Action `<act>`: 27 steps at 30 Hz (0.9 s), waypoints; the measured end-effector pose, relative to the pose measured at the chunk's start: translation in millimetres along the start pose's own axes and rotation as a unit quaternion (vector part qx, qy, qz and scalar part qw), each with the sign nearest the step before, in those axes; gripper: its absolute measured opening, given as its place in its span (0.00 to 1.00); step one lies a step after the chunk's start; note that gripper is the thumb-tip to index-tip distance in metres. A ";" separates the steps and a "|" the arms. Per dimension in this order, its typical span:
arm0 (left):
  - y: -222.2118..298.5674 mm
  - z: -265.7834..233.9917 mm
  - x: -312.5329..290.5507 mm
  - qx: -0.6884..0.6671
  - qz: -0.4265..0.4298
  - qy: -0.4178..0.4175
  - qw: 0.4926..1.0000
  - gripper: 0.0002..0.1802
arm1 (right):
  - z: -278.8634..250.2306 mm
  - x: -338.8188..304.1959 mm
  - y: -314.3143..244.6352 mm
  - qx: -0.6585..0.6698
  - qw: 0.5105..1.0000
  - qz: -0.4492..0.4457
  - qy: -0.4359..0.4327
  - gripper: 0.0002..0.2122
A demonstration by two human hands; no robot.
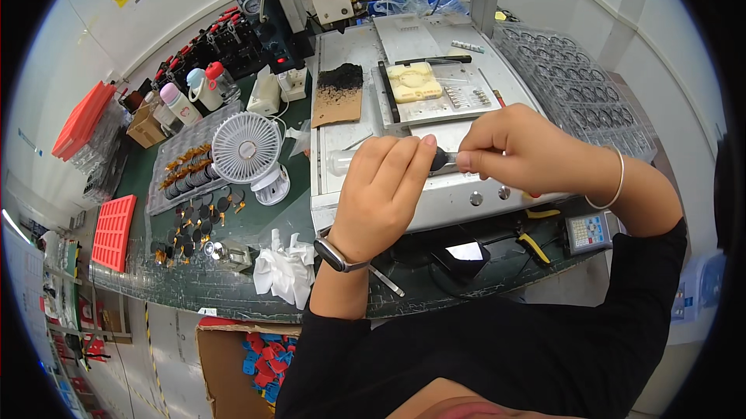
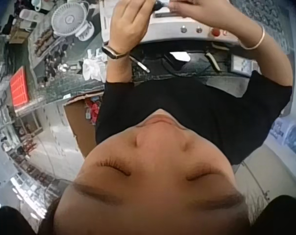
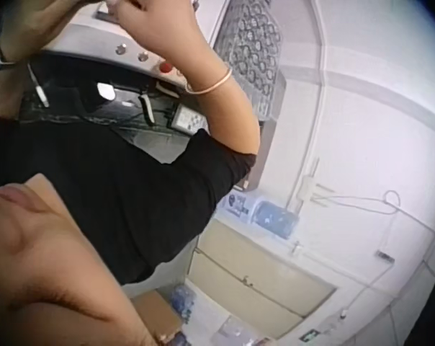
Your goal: Preparing a dispensing cartridge with small components and installing it into an automated machine.
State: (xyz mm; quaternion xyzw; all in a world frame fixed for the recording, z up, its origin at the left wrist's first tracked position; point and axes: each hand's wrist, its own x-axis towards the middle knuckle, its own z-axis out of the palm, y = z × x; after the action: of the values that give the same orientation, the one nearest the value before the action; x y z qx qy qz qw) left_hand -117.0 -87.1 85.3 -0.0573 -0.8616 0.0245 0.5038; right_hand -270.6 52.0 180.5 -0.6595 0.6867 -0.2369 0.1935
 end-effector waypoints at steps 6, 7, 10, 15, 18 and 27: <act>1.9 -1.5 -1.6 -0.002 0.044 0.068 0.997 0.17 | -2.0 7.1 6.3 0.298 0.931 0.185 -0.102 0.09; 1.5 -1.8 -2.1 0.000 0.062 0.085 0.994 0.17 | 1.0 7.5 10.4 0.341 0.914 0.188 -0.118 0.09; 2.0 -1.6 -2.9 -0.001 0.074 0.098 0.992 0.15 | 7.4 7.8 19.9 0.407 0.883 0.193 -0.135 0.10; 3.4 1.7 -2.0 -0.003 0.089 0.110 0.990 0.13 | 8.3 5.3 27.2 0.475 0.840 0.215 -0.152 0.15; 3.2 12.9 1.2 -0.019 0.045 0.064 0.997 0.13 | 2.4 -10.4 30.4 0.507 0.821 0.251 -0.072 0.23; 19.6 0.4 -5.0 -0.515 -0.361 0.106 0.770 0.20 | 66.0 -146.5 120.1 -0.243 0.934 0.180 -0.192 0.29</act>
State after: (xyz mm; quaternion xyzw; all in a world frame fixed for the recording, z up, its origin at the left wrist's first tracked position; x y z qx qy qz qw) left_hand -113.4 -68.2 78.8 0.0044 -0.6430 -0.6131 0.4590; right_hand -322.1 195.6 50.3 -0.5848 0.7801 0.1072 0.1949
